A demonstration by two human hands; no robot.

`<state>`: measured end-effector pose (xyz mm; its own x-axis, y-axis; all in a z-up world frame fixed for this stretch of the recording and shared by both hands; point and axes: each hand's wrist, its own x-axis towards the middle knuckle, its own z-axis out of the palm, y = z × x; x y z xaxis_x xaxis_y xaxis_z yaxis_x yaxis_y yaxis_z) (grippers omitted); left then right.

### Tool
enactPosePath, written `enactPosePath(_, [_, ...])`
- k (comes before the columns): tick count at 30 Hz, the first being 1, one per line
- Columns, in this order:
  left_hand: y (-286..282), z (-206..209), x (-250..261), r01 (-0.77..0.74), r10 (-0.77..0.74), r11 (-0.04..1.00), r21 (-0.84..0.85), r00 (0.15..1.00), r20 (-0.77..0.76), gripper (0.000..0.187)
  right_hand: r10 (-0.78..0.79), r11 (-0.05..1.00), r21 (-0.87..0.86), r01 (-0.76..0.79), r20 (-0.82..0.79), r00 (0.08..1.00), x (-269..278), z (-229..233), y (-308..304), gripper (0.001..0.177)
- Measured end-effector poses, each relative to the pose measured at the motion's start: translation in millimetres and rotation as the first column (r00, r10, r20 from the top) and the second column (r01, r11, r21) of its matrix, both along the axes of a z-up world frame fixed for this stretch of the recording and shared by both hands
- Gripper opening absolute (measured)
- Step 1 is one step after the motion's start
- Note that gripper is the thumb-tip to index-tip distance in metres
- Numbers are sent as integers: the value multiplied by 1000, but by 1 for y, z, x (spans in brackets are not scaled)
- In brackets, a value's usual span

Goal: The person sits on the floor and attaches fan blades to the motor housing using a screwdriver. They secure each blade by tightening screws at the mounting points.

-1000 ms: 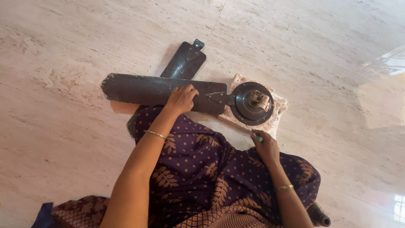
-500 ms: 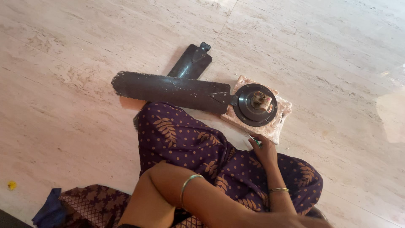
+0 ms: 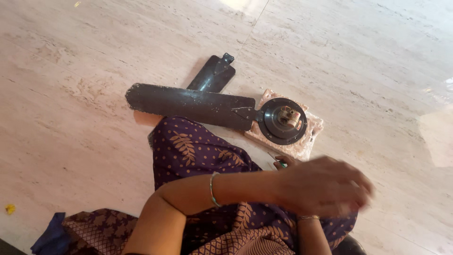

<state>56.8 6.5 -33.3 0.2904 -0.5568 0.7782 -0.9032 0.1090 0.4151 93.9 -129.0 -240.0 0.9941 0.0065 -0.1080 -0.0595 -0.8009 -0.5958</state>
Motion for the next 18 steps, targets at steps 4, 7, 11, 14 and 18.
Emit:
enactPosePath(4, [72,-71,81,-298,323,797,525,945,46,45,39,996,-76,-37,25,999,-8,-5,0,39])
enactPosePath(7, [131,-110,115,-465,535,598,652,838,106,68,108,993,-50,-104,95,990,-10,-2,3,38])
enactPosePath(11, [190,-147,147,-456,727,315,832,680,97,92,142,987,-77,-138,38,989,-9,2,15,33])
enactPosePath(14, [215,-174,158,-487,799,283,826,596,77,97,180,981,44,-189,164,970,-3,5,27,33])
enactPosePath(18, [217,-204,167,-430,845,253,867,534,18,103,210,965,120,-233,179,961,3,3,43,40])
